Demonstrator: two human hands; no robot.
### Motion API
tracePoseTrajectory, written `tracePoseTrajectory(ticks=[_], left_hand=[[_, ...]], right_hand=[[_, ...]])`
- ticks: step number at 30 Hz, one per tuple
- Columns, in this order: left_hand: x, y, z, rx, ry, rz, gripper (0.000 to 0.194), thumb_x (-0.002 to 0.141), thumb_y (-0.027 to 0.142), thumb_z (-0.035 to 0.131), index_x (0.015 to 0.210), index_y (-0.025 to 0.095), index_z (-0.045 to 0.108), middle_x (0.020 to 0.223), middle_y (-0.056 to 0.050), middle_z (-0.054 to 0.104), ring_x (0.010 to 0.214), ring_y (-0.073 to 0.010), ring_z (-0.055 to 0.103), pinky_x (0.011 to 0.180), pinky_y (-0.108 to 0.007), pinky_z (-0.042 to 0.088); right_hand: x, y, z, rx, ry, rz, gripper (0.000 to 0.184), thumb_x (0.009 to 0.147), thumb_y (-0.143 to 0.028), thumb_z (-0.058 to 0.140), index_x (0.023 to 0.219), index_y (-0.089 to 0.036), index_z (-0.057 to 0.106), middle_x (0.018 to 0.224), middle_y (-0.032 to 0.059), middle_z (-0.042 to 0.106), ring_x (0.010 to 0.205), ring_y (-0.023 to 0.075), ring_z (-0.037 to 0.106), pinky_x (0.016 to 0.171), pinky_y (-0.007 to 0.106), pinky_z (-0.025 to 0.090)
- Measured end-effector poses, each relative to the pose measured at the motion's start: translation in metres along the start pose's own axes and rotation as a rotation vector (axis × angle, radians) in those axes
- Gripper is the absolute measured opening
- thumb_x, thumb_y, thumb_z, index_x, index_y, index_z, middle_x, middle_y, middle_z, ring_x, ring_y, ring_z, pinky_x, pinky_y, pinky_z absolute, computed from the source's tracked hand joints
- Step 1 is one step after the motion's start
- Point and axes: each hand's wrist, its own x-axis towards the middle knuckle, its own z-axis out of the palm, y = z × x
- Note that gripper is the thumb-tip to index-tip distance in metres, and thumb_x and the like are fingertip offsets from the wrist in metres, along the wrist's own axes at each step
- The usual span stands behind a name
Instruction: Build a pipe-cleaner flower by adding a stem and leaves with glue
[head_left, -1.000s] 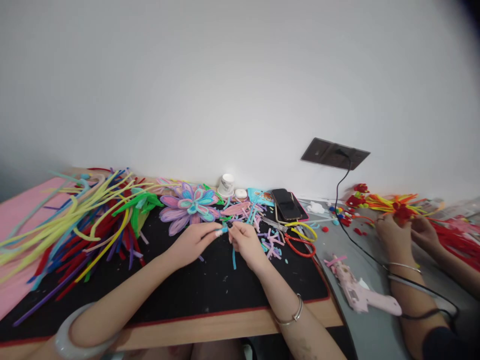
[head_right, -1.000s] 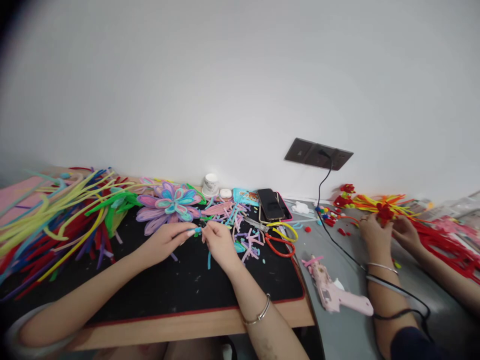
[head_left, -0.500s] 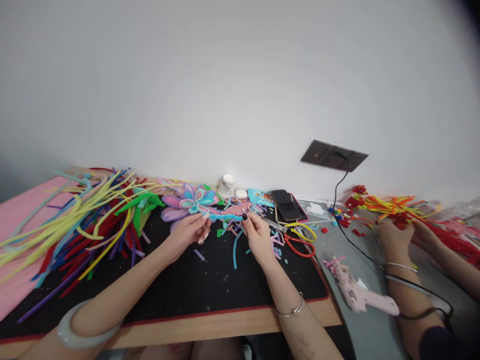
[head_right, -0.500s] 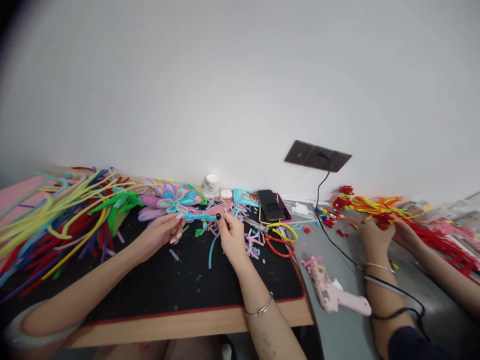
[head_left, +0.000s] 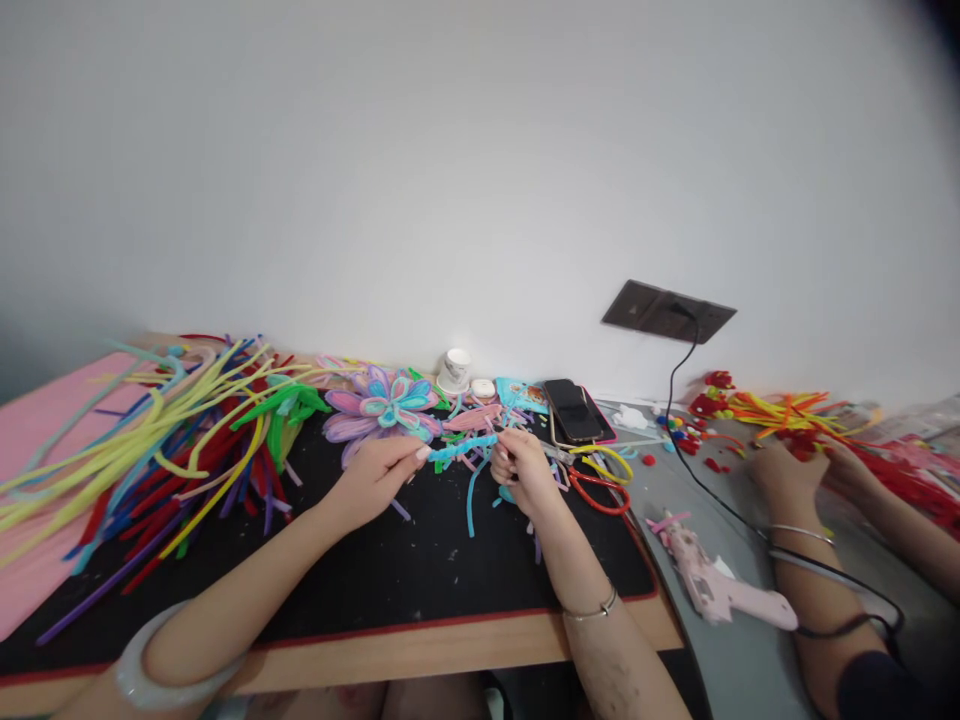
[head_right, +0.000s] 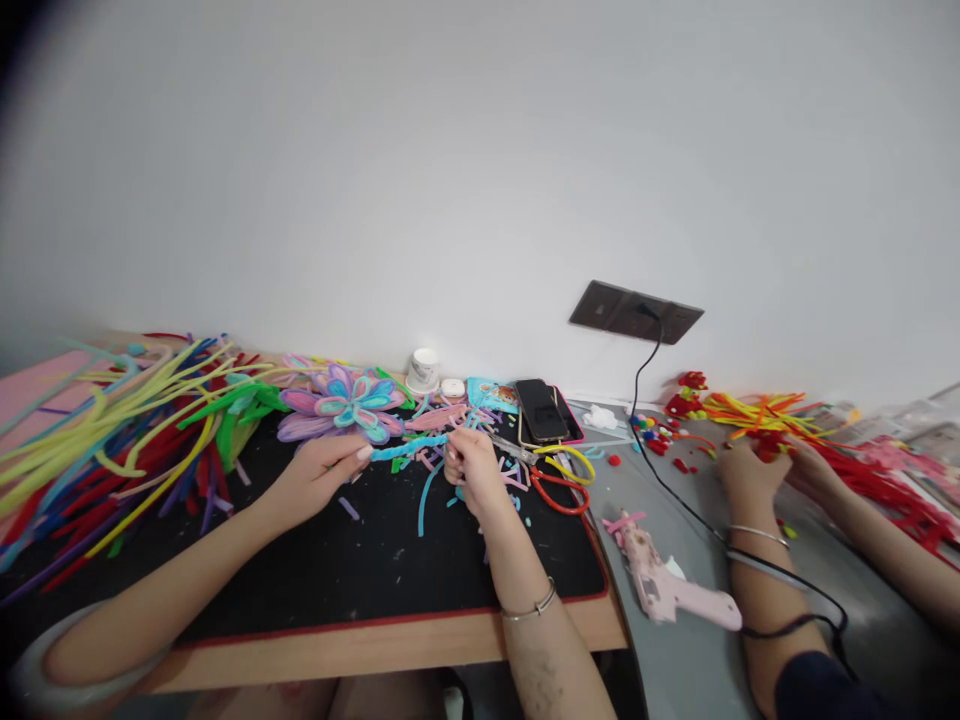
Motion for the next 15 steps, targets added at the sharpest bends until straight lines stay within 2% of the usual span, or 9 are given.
tracePoseTrajectory(ticks=[2, 4, 6, 9, 12, 15], left_hand=[[-0.001, 0.001, 0.000, 0.065, 0.017, 0.030, 0.038, 0.090, 0.038, 0.044, 0.057, 0.019, 0.048, 0.054, 0.002, 0.047, 0.056, -0.0139, 0.044, 0.059, -0.027, 0.031], [-0.001, 0.003, 0.001, -0.017, 0.052, -0.012, 0.038, 0.090, 0.040, 0.044, 0.060, 0.019, 0.052, 0.055, 0.001, 0.050, 0.055, -0.0136, 0.046, 0.059, -0.027, 0.034], [0.000, 0.004, 0.003, -0.254, 0.081, -0.119, 0.036, 0.089, 0.046, 0.045, 0.070, 0.018, 0.058, 0.061, 0.000, 0.056, 0.055, -0.0131, 0.049, 0.057, -0.026, 0.037], [0.003, 0.002, 0.007, -0.711, 0.108, -0.298, 0.036, 0.083, 0.050, 0.056, 0.097, 0.017, 0.061, 0.077, -0.003, 0.062, 0.064, -0.0144, 0.056, 0.056, -0.025, 0.043], [0.004, -0.001, 0.011, -0.967, 0.124, -0.346, 0.036, 0.081, 0.045, 0.063, 0.104, 0.018, 0.061, 0.090, -0.005, 0.064, 0.076, -0.0151, 0.059, 0.065, -0.026, 0.047], [0.004, -0.003, 0.014, -1.021, 0.113, -0.318, 0.028, 0.084, 0.044, 0.061, 0.089, 0.017, 0.063, 0.090, -0.005, 0.064, 0.072, -0.0129, 0.056, 0.064, -0.024, 0.046]], right_hand=[[0.001, 0.001, -0.001, 0.001, -0.010, 0.022, 0.038, 0.074, -0.044, 0.061, 0.053, -0.021, 0.038, 0.040, -0.0110, 0.025, 0.034, 0.0043, 0.015, 0.036, 0.021, 0.013], [0.001, 0.002, -0.001, -0.005, 0.011, -0.006, 0.036, 0.076, -0.045, 0.060, 0.056, -0.020, 0.042, 0.042, -0.0099, 0.029, 0.035, 0.0044, 0.018, 0.037, 0.020, 0.014], [0.000, 0.002, 0.001, -0.073, 0.067, -0.111, 0.034, 0.079, -0.045, 0.059, 0.061, -0.019, 0.047, 0.048, -0.0081, 0.035, 0.039, 0.0051, 0.023, 0.039, 0.021, 0.018], [-0.004, 0.003, 0.006, -0.275, 0.127, -0.277, 0.023, 0.081, -0.039, 0.058, 0.071, -0.018, 0.055, 0.055, -0.0057, 0.042, 0.045, 0.0073, 0.032, 0.044, 0.022, 0.025], [-0.009, 0.003, 0.016, -0.456, 0.023, -0.290, 0.010, 0.078, -0.028, 0.059, 0.079, -0.018, 0.060, 0.061, -0.0031, 0.051, 0.051, 0.0100, 0.042, 0.050, 0.022, 0.032], [-0.015, 0.004, 0.026, -0.574, -0.175, -0.220, 0.008, 0.080, -0.022, 0.054, 0.078, -0.017, 0.061, 0.062, -0.0023, 0.055, 0.054, 0.0107, 0.046, 0.053, 0.022, 0.035]])
